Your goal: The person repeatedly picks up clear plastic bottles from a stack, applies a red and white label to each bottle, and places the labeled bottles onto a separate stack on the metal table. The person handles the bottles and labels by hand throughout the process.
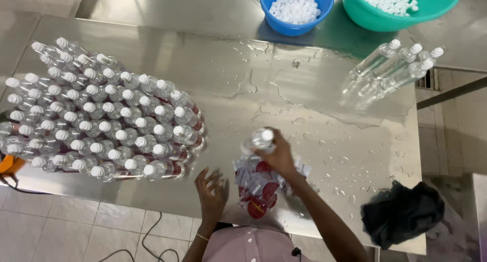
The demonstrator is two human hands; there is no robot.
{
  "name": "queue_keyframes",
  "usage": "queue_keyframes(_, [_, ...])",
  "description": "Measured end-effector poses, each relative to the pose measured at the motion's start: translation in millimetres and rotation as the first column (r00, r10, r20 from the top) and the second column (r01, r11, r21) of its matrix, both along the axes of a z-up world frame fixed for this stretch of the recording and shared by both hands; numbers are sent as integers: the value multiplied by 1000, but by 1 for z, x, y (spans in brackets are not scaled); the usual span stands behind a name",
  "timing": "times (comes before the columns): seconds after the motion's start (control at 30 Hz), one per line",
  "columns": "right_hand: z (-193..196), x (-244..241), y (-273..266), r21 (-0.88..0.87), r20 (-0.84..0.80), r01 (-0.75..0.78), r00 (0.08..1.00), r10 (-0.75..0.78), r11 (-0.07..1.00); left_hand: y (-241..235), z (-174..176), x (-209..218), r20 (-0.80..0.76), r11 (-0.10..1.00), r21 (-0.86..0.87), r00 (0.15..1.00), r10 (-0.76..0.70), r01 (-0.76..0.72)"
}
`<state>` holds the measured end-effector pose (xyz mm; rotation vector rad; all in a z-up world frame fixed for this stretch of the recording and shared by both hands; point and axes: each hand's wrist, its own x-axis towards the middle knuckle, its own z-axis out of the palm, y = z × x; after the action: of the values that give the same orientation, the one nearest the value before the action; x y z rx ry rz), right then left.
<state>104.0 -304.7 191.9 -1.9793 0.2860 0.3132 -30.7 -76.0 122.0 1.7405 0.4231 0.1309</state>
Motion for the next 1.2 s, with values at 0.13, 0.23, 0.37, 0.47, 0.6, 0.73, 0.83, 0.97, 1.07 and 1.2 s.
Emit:
queue_keyframes(0.13, [-33,-51,87,-3,-26,-218,976,218,976,26,-11,-2,-29,999,-12,999,-39,39])
queue_keyframes(0.23, [-71,-79,119,-150,172,-376,901,398,915,49,-33,-8,-38,994,-54,995,-94,92])
queue_keyframes(0.37, [-81,-104,132,-197,290,-306,889,353,931,61,-37,-7,-90,961,-254,986,-137,110])
queue_keyframes(0.47, [-81,-107,123,-120,294,-359,878,378,926,71,-67,-7,-31,956,-223,979,-200,188])
queue_keyframes(0.6, [-78,-107,67,-175,226,-309,912,343,935,79,-77,-6,-6,920,-303,965,-262,248])
queue_keyframes(0.73, [-154,-98,14,-740,245,-99,881,405,665,89,-60,-11,-23,947,-201,966,-258,249])
queue_keyframes(0.83, [-189,-87,0,-858,305,21,825,477,513,95,-46,-20,33,993,-8,992,-120,120])
queue_keyframes(0.97, [-203,-71,-9,-810,327,78,883,337,581,97,14,-14,365,991,116,925,-105,67])
queue_keyframes(1.07, [-173,-64,-17,-572,381,230,925,6,787,97,55,-8,516,990,117,848,-125,74])
queue_keyframes(1.2, [-105,-58,-34,68,292,332,895,-337,941,81,103,8,625,977,95,753,-207,190])
